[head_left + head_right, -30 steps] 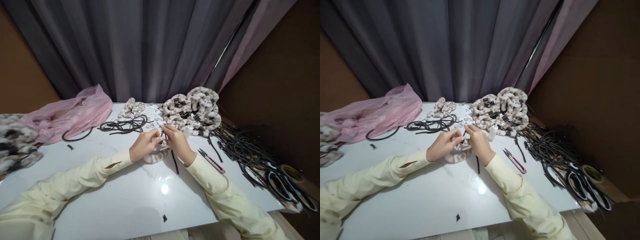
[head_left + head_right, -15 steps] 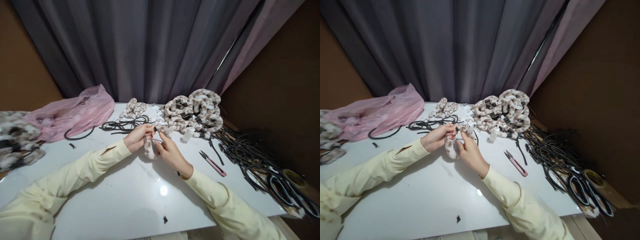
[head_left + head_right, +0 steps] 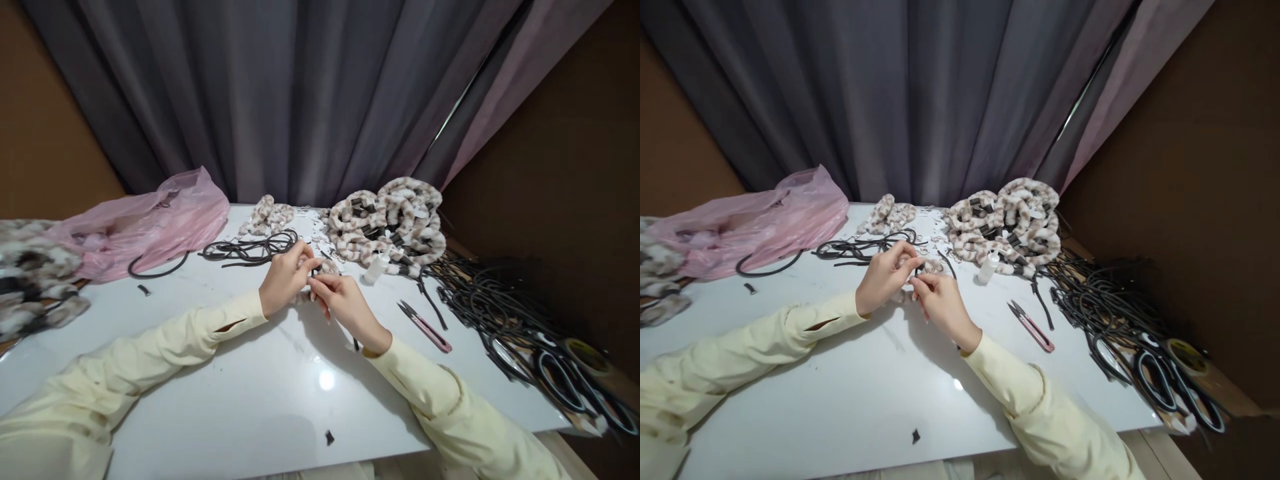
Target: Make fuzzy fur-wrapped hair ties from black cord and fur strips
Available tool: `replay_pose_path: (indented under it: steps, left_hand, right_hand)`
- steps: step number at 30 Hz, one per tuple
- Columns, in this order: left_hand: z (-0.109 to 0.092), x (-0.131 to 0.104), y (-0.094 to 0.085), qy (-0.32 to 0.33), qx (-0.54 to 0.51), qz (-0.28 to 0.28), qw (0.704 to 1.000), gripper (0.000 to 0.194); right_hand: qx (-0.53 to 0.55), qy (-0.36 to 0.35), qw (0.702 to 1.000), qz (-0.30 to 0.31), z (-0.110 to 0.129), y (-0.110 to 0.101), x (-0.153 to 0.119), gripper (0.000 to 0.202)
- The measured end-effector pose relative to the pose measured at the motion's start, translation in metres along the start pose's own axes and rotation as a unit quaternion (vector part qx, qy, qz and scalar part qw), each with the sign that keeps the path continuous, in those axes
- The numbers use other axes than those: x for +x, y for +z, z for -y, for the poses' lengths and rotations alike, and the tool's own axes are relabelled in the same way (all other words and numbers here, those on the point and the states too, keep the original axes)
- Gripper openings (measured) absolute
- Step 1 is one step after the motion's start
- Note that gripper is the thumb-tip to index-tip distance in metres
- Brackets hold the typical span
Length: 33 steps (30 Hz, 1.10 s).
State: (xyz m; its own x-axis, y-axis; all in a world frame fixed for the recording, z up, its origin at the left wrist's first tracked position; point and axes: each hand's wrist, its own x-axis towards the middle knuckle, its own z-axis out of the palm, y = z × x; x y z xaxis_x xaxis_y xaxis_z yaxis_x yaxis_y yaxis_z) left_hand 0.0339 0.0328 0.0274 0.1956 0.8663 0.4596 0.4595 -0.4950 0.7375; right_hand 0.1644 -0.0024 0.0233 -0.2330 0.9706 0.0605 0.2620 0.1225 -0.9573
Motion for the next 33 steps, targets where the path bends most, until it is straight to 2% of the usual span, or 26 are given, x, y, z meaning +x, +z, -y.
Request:
replay_pose_path:
  steps: [4, 7, 9, 11, 14, 16, 18, 20, 28, 33]
  left_hand:
    - [0.004, -0.001, 0.003, 0.036, 0.046, 0.017, 0.998, 0.006]
    - [0.005, 0.001, 0.002, 0.058, 0.064, 0.025, 0.996, 0.007]
    - [0.006, 0.003, 0.001, 0.075, 0.073, 0.036, 0.994, 0.009]
    - [0.009, 0.005, 0.0, 0.089, 0.085, 0.05, 0.991, 0.011]
    - [0.011, 0.005, 0.001, 0.097, 0.11, 0.078, 0.986, 0.014]
    - [0.011, 0.003, 0.001, 0.094, 0.115, 0.092, 0.985, 0.016]
    - [0.007, 0.001, 0.001, 0.087, 0.105, 0.096, 0.986, 0.017]
    - [0.003, 0.0, 0.0, 0.073, 0.085, 0.099, 0.989, 0.017]
    - [-0.011, -0.003, -0.002, 0.025, 0.002, 0.109, 0.994, 0.021]
    - [-0.014, -0.007, -0.003, 0.017, -0.01, 0.117, 0.993, 0.021]
  right_hand:
    - [-0.048, -0.017, 0.998, 0.026, 0.006, -0.006, -0.005, 0.032]
    - [-0.111, -0.061, 0.992, 0.021, 0.006, -0.01, -0.005, 0.032]
    - [-0.193, -0.11, 0.975, 0.006, 0.003, -0.013, -0.003, 0.029]
    - [-0.308, -0.176, 0.935, -0.027, -0.003, -0.014, -0.002, 0.021]
    - [-0.484, -0.253, 0.835, -0.071, -0.01, -0.017, -0.002, 0.022]
    - [-0.555, -0.278, 0.78, -0.081, -0.012, -0.021, -0.001, 0.026]
    - [-0.572, -0.293, 0.761, -0.089, -0.013, -0.025, 0.001, 0.026]
    - [-0.554, -0.302, 0.769, -0.101, -0.014, -0.03, 0.004, 0.026]
    - [-0.406, -0.301, 0.856, -0.109, -0.022, -0.035, 0.016, 0.038]
    - [-0.335, -0.297, 0.889, -0.097, -0.024, -0.036, 0.021, 0.036]
